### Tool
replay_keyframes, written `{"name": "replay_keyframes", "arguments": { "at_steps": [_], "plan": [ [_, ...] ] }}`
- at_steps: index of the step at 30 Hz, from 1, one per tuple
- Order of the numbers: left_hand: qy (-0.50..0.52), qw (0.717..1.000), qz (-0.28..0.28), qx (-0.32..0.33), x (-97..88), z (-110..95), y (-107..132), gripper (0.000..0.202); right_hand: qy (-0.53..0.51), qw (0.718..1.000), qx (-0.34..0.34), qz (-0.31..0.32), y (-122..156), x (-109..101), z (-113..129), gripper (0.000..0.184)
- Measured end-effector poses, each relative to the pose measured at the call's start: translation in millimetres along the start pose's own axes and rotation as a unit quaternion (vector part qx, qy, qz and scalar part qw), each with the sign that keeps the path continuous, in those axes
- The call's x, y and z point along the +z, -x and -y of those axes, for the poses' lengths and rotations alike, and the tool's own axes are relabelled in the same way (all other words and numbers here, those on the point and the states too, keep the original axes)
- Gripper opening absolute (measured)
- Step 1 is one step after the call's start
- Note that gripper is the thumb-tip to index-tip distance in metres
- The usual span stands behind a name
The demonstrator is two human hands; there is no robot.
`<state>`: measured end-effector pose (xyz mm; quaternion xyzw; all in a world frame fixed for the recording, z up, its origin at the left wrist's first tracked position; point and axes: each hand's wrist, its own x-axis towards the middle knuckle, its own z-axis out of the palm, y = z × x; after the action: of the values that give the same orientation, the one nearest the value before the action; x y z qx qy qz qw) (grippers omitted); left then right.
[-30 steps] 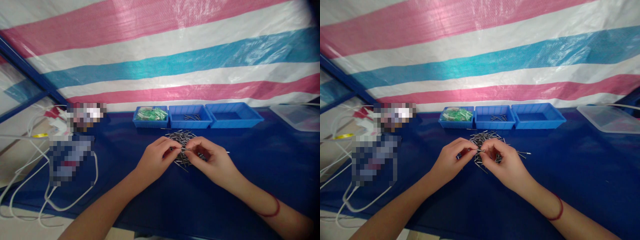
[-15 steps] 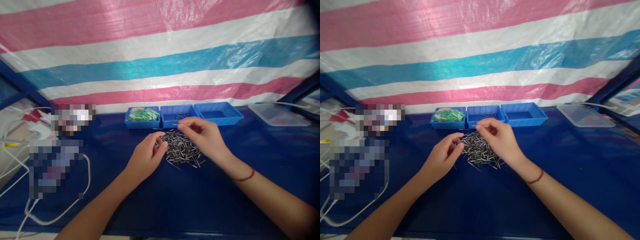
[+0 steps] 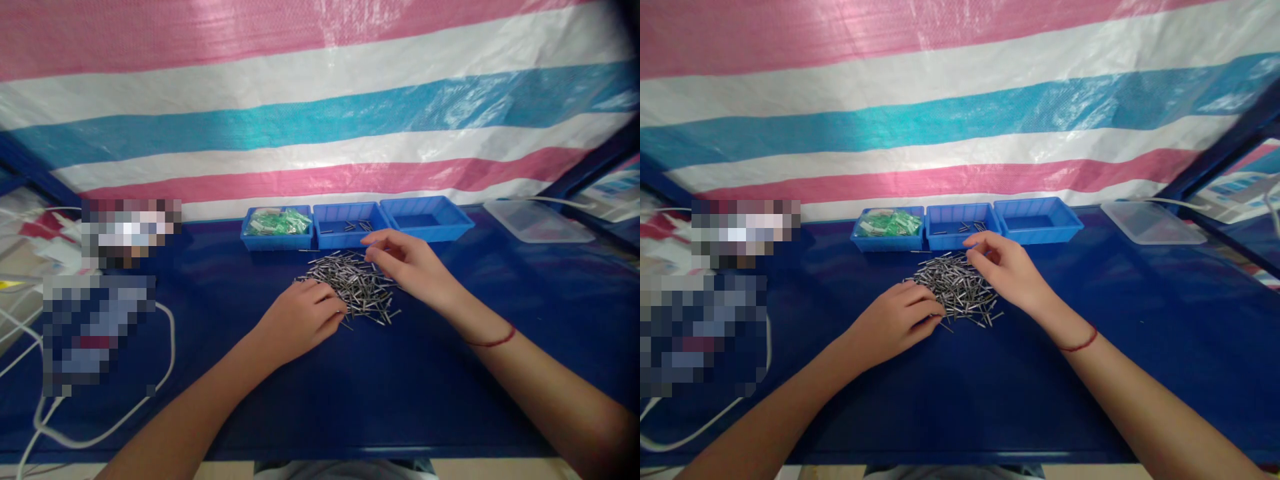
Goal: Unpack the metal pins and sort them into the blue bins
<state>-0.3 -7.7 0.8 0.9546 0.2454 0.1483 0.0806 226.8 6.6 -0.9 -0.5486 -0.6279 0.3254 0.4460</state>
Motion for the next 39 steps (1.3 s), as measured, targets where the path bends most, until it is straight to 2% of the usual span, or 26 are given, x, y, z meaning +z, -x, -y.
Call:
{"name": "replay_keyframes", "arguments": {
  "at_steps": [2, 8, 14, 20, 23, 26, 29, 32, 35, 39],
  "plan": [
    [-0.029, 0.999, -0.001, 0.014, 8.6, -5.5, -2.3, 0.019, 0.005, 1.000, 0.007, -0.001, 5.2, -2.6, 0.3, 0.025],
    [-0.112, 0.993, -0.031, -0.001, 30.2, -14.1, -10.2, 0.017, 0.020, 1.000, -0.013, 0.014, 10.3, -1.4, -0.1, 0.021],
    [-0.128, 0.991, -0.028, -0.018, 31.2, -14.7, -9.5, 0.021, 0.019, 0.999, -0.027, 0.038, 16.0, 2.5, -1.2, 0.019],
    [-0.134, 0.990, -0.008, -0.041, 28.4, -17.8, -8.8, 0.015, 0.012, 0.998, -0.037, 0.058, 18.9, 5.5, 0.0, 0.019],
    [-0.091, 0.994, -0.016, -0.051, 24.3, -18.9, -9.1, 0.021, 0.022, 0.998, -0.034, 0.053, 19.8, 5.2, 0.1, 0.019],
    [0.014, 0.994, -0.069, -0.089, 18.0, -18.7, -8.9, 0.022, 0.020, 0.998, -0.030, 0.049, 22.4, 5.7, 1.5, 0.017],
    [0.139, 0.970, -0.134, -0.150, 12.3, -17.7, -7.8, 0.020, 0.004, 0.994, -0.030, 0.103, 28.4, 9.8, 6.5, 0.017],
    [0.227, 0.939, -0.155, -0.208, 8.8, -17.9, -6.4, 0.019, -0.030, 0.987, -0.030, 0.157, 36.2, 16.7, 12.8, 0.021],
    [0.271, 0.921, -0.160, -0.227, 8.0, -20.0, -5.4, 0.020, -0.065, 0.989, -0.030, 0.132, 41.2, 23.2, 16.6, 0.021],
    [0.284, 0.918, -0.155, -0.230, 9.3, -22.3, -5.3, 0.019, -0.083, 0.993, -0.022, 0.080, 42.4, 27.4, 17.4, 0.016]
  ]
}}
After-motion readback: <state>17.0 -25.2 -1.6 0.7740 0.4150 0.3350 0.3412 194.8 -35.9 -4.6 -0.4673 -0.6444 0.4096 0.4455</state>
